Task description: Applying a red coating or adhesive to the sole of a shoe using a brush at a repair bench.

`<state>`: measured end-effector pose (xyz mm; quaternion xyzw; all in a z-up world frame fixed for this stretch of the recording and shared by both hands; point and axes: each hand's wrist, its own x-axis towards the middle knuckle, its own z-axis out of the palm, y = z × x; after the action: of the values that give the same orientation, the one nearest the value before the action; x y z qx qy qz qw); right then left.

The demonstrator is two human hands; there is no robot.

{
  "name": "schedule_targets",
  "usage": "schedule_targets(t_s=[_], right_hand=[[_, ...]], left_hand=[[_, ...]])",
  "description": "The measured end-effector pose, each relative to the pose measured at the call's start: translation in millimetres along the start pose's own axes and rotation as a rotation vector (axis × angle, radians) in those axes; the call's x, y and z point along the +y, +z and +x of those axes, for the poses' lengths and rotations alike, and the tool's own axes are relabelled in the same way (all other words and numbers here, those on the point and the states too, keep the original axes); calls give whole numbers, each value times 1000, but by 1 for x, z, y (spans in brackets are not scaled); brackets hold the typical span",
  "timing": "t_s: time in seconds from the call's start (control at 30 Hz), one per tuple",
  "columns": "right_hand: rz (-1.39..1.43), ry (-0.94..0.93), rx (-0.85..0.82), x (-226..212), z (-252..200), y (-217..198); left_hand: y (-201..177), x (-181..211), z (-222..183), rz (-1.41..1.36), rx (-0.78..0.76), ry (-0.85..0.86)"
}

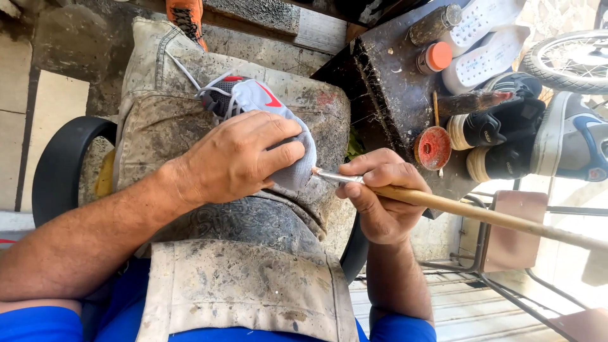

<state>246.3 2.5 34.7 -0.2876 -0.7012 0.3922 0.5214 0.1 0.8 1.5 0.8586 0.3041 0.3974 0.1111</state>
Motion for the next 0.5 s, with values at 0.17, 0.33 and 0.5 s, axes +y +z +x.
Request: schedule_targets(t_s=[0.17,0.33,0.5], right_hand=[[-1,29,-7,-2,-1,0],[-56,19,-134,-4,3,-6],[-40,-6,-69,2,8,-9]], left_hand=[[4,2,3,114,-20,-34],[9,-1,1,159,-68,-61],[6,-1,4,78,-134,-94]])
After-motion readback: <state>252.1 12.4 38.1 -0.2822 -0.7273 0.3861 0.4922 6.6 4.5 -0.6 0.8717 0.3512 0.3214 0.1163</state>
